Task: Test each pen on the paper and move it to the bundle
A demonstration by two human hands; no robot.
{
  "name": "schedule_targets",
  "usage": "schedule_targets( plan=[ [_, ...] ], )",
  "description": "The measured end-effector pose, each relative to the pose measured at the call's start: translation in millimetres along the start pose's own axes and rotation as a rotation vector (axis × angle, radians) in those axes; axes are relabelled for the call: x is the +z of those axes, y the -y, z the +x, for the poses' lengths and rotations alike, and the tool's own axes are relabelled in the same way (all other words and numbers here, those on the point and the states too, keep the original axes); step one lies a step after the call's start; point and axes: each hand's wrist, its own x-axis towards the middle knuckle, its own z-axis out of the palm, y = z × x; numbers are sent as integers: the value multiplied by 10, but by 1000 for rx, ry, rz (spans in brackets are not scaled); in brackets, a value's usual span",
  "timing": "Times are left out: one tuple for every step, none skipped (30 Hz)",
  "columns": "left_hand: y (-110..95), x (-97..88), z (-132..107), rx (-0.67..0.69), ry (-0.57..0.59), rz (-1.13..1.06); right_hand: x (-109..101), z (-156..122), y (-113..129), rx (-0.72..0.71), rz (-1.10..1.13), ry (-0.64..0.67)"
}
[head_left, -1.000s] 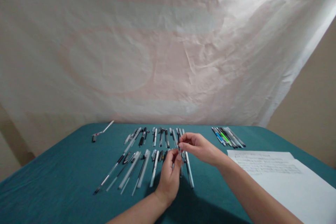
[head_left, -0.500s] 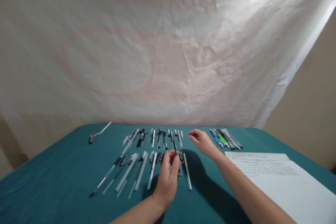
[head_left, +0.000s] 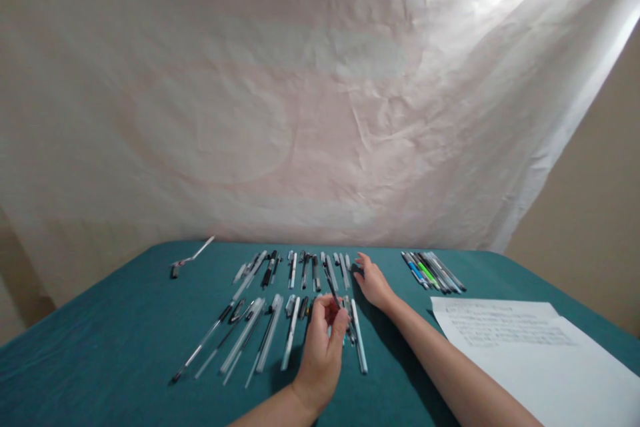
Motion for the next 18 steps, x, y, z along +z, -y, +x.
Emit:
schedule_targets(
  plan=[
    [0,1,1,3,0,3,13,45,-7,10,4,-8],
    [1,1,1,2,0,8,24,86,-10,17,8,-16],
    [2,2,1,-1,-1,14,35,121,-9,20,11,-22],
    [4,2,0,-3,-4,20,45,147,-5,22,14,-28],
    [7,2,-1,-5,-6,26,53,164,1,24,15,-35],
    [10,2,-4,-7,-5,33,61,173,7,25,15,-42],
    [12,2,-9,-8,0,39,68,174,12,26,13,-49],
    [14,2,-14,-7,5,46,72,171,15,26,11,-54],
    [15,2,-20,-4,11,52,75,164,15,25,7,-58],
    [14,2,-26,-2,20,59,77,156,13,24,3,-62],
    [13,1,-32,0,30,64,79,148,10,23,-1,-65],
    [10,1,-36,3,38,68,80,141,7,23,-5,-66],
    [6,0,-39,4,45,69,80,137,4,23,-9,-68],
    [2,-1,-40,4,51,69,80,134,2,23,-14,-69],
    [-3,-2,-40,1,55,70,79,132,2,24,-20,-70],
    [-7,-3,-38,-2,55,70,75,130,2,27,-26,-70],
    [-11,-3,-35,-7,53,71,68,128,3,30,-35,-70],
    [-15,-3,-31,-13,51,71,56,126,4,34,-45,-67]
  ],
)
